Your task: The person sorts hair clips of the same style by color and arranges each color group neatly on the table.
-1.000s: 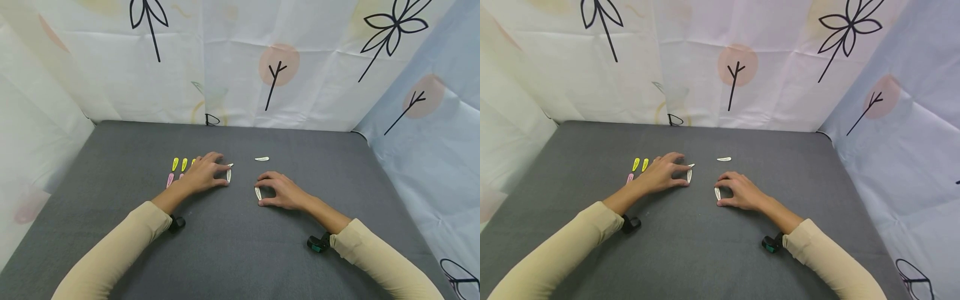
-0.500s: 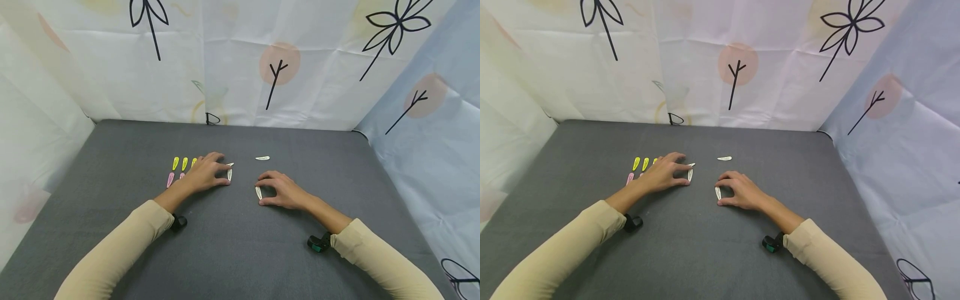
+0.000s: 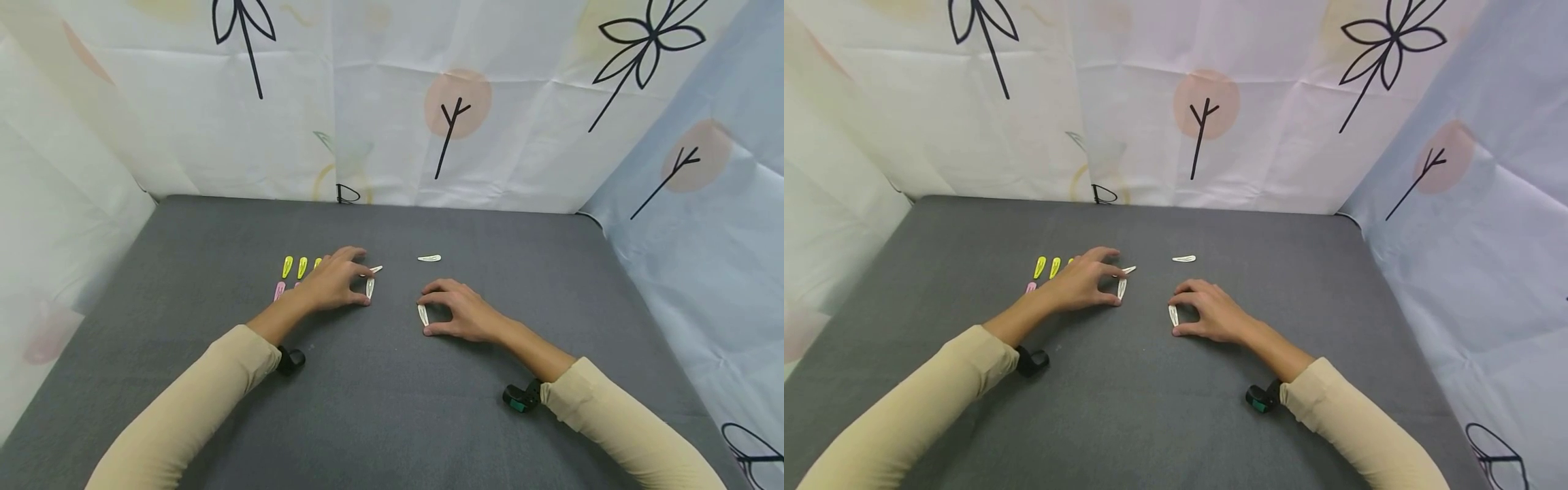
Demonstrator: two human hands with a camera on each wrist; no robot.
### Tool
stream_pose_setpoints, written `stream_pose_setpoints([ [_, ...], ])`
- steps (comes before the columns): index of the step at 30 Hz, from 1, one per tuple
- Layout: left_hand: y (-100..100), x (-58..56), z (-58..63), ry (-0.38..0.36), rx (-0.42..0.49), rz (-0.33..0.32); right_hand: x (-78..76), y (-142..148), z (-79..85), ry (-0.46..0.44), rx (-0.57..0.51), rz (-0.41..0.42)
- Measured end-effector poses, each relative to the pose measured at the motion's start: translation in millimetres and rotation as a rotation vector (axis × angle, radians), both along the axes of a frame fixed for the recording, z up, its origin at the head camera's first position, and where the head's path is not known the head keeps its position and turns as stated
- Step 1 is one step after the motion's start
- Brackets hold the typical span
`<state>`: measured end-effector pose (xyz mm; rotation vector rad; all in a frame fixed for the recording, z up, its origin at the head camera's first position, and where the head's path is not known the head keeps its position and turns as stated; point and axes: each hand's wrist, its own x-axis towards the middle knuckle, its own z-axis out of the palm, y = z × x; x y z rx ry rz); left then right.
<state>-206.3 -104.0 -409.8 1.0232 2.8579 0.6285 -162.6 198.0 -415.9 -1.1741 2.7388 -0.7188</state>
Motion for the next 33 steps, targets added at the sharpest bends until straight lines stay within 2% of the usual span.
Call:
stream_pose_setpoints([
  [5,-9,2.3,1.5,-0.01,0.005,0.005,0.3,0,0.8,-0.002,0.0,0.001],
  [13,-26,11.5,-1.2,0.04,0.029,-0.019,0.9,0,2.4,-0.004,-0.012,0.008],
  [20,-40,20.3,-2.8,0.053,0.006,-0.002,1.5,0,3.4,-0.009,-0.01,0.009],
  [33,-43,21.5,-3.4,0.057,0.014,-0.012,1.9,0,2.8,-0.009,-0.009,0.008],
])
